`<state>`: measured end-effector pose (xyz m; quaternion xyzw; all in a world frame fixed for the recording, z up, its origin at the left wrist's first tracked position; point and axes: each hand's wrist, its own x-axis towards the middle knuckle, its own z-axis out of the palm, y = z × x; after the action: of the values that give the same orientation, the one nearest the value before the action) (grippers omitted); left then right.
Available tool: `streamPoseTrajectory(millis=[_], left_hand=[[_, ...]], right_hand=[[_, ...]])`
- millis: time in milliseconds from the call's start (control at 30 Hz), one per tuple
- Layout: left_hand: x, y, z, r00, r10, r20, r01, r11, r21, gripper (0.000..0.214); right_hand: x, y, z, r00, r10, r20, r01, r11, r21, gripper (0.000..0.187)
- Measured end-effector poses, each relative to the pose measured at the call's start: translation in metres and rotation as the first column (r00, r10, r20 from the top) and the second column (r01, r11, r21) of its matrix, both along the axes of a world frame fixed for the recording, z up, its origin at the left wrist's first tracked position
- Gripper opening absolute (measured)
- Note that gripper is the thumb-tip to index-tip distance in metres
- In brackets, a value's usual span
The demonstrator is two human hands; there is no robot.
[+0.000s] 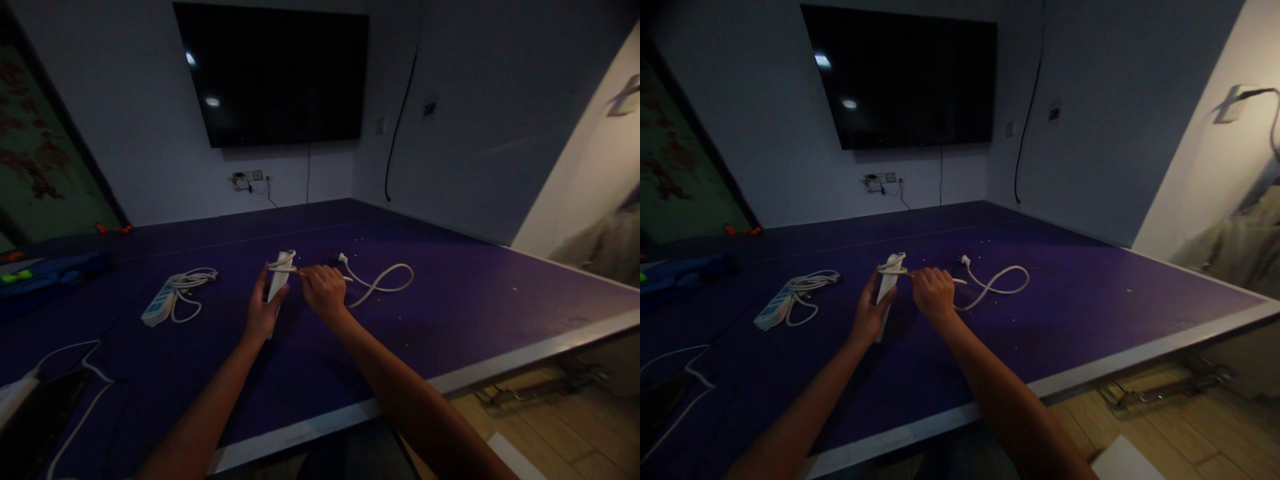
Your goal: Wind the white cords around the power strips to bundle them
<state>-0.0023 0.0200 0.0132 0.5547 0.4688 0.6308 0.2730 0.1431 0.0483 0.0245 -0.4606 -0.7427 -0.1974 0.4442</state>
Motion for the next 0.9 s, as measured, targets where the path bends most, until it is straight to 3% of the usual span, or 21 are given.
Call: streamPoseTrajectory(millis=[100, 267, 433, 533, 700, 900], left_hand=[[-0.006, -0.003, 0.000, 0.958, 0.135, -0.254, -0.125, 0.991, 0.057, 0.076], [-0.025, -0.003, 0.000, 0.737, 0.376, -0.561, -0.341, 0.924, 0.172, 0.075], [-0.038, 0.003, -0.007, 0.425, 0.481, -0.767, -0.367, 0.866, 0.340, 0.070], [-0.039, 0.005, -0.011, 0.300, 0.512, -0.805, -0.346, 0.845, 0.408, 0.066], [-0.039, 0.008, -0.012, 0.217, 0.524, -0.824, -0.310, 0.837, 0.451, 0.064], [-0.040, 0.006, -0.010, 0.175, 0.419, -0.891, -0.244, 0.895, 0.373, 0.062]], right_hand=[[-0.001, 0.001, 0.000, 1.000, 0.021, 0.020, -0.020, 0.999, -0.043, 0.026], [0.001, 0.000, 0.003, 0.995, 0.013, 0.097, 0.008, 0.978, -0.208, 0.024], [-0.001, 0.001, 0.004, 0.961, 0.118, 0.251, -0.030, 0.943, -0.331, 0.025], [-0.001, 0.002, 0.004, 0.935, 0.177, 0.309, -0.074, 0.946, -0.316, 0.027], [0.004, 0.004, 0.005, 0.893, 0.236, 0.383, -0.129, 0.950, -0.285, 0.028], [0.005, 0.004, 0.001, 0.847, 0.262, 0.463, -0.148, 0.952, -0.267, 0.020]])
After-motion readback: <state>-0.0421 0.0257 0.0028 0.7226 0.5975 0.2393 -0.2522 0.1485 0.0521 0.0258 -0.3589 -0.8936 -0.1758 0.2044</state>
